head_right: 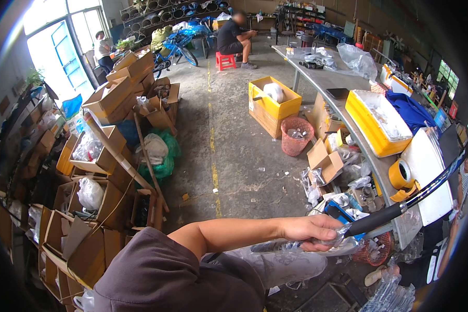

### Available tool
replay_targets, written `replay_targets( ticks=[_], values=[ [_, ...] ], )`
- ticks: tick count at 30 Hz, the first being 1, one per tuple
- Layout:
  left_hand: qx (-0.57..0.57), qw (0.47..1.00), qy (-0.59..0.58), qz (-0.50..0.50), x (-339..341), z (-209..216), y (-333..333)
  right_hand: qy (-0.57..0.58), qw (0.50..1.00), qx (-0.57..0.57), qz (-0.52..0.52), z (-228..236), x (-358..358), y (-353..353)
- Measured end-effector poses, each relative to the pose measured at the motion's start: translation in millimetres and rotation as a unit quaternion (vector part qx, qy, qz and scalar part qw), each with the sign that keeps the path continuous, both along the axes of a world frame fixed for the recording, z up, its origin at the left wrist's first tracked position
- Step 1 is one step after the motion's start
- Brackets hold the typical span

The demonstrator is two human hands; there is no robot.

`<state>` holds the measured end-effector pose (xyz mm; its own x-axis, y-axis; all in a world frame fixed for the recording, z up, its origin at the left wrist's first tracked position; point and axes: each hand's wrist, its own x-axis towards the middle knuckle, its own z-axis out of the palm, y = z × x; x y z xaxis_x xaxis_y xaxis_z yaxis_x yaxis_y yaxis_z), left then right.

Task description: The person cleans the handle of a fishing rod using a white cloth. They wipe the black grip section thoroughly while holding the rod vertically. The person then places the cleaned rod onto a metal rack filled with other similar rods.

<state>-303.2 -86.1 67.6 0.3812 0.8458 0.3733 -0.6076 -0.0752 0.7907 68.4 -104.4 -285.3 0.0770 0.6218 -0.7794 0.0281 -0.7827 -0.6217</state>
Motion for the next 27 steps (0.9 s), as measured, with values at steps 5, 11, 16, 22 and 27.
replay_targets(
  ticks=[5,11,16,22,27],
  values=[
    [0.0,1.0,0.008,-0.006,2.4,5.7,-2.0,0.001,1.0,-0.003,-0.006,-2.7,2.8,-2.0],
    [0.006,1.0,0.003,-0.013,5.7,11.5,-3.6,0.003,1.0,-0.007,-0.01,-6.8,9.8,-5.7],
    [0.013,1.0,0.003,-0.014,6.6,9.6,-4.7,0.006,1.0,-0.012,-0.014,-10.9,16.4,-8.8],
    [0.009,0.999,0.002,-0.031,12.2,11.8,-4.6,0.017,0.998,-0.018,-0.055,-20.0,46.9,-25.8],
    [-0.07,0.995,0.064,-0.008,14.2,13.2,-5.2,0.082,0.978,-0.002,-0.192,-38.8,117.6,-86.7]
  ],
)
